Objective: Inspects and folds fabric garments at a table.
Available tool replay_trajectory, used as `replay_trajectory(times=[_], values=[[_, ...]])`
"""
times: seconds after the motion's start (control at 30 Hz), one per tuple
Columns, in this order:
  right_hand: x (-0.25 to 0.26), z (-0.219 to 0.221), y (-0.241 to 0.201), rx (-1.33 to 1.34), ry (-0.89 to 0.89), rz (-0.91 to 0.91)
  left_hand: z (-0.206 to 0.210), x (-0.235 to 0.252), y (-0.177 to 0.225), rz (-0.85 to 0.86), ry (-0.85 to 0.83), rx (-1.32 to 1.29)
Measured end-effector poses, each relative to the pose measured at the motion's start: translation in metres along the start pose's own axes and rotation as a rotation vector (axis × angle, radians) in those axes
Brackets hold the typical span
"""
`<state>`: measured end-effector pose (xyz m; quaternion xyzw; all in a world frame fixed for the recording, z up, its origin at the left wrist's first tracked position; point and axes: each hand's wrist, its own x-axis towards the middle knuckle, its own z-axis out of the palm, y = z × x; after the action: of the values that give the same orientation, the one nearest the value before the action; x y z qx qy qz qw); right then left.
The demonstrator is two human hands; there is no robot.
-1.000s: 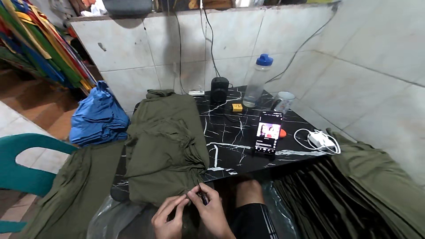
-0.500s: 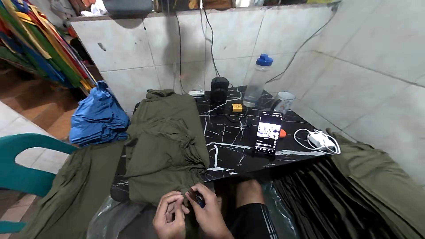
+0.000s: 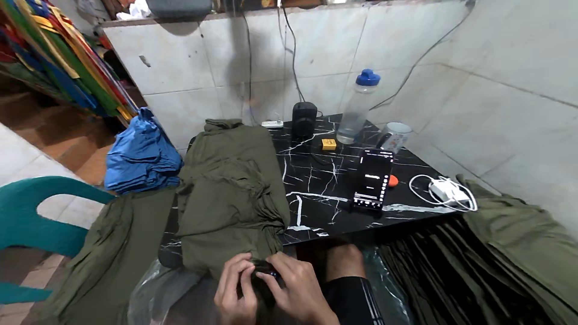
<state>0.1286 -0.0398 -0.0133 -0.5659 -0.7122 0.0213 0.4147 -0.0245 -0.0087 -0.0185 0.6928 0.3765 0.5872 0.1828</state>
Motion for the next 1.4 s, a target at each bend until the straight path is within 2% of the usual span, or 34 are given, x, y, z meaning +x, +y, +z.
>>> replay_trajectory(times=[0.23,0.33,0.4,0.47,0.53,0.6,0.7,0.73,0.77,0.9,0.97,1.1,1.23,1.4], values=[[0.003,0.003,-0.011,-0.167,0.069,-0.03,0.005,-0.002,-0.004,0.037,0.017,-0.024],[0.005,0.004,-0.015,-0.156,0.166,0.05,0.005,-0.003,-0.004,0.027,0.013,-0.059],[0.008,0.007,-0.017,0.026,0.2,0.211,0.004,-0.003,-0.004,0.01,0.024,-0.08],[0.011,0.008,-0.016,0.395,0.123,0.409,0.005,-0.003,-0.004,-0.011,0.039,-0.128],[0.014,0.011,-0.012,0.69,0.086,0.478,0.004,-0.003,-0.002,-0.052,0.034,-0.184],[0.016,0.014,-0.007,0.804,0.093,0.481,-0.004,-0.005,0.002,-0.141,-0.085,-0.223],[0.016,0.011,0.0,0.871,0.079,0.52,-0.032,-0.004,0.002,-0.264,-0.642,-0.229],[0.015,0.01,0.001,0.905,0.075,0.553,-0.037,-0.003,-0.001,-0.247,-0.76,-0.201],[0.015,0.01,0.001,0.94,0.076,0.587,-0.039,-0.002,-0.002,-0.224,-0.767,-0.168],[0.014,0.01,0.0,1.099,0.056,0.705,-0.03,0.004,0.002,-0.167,-0.344,-0.065],[0.015,0.008,-0.001,1.133,0.047,0.747,-0.02,0.007,-0.001,-0.112,-0.215,0.007],[0.014,0.007,-0.006,1.167,0.022,0.774,-0.004,0.001,-0.01,0.034,-0.114,0.19],[0.011,0.008,-0.004,1.192,0.003,0.802,-0.001,-0.007,-0.01,0.157,-0.025,0.229],[0.012,0.009,-0.003,1.202,0.008,0.813,-0.019,-0.002,0.006,0.019,-0.191,-0.013]])
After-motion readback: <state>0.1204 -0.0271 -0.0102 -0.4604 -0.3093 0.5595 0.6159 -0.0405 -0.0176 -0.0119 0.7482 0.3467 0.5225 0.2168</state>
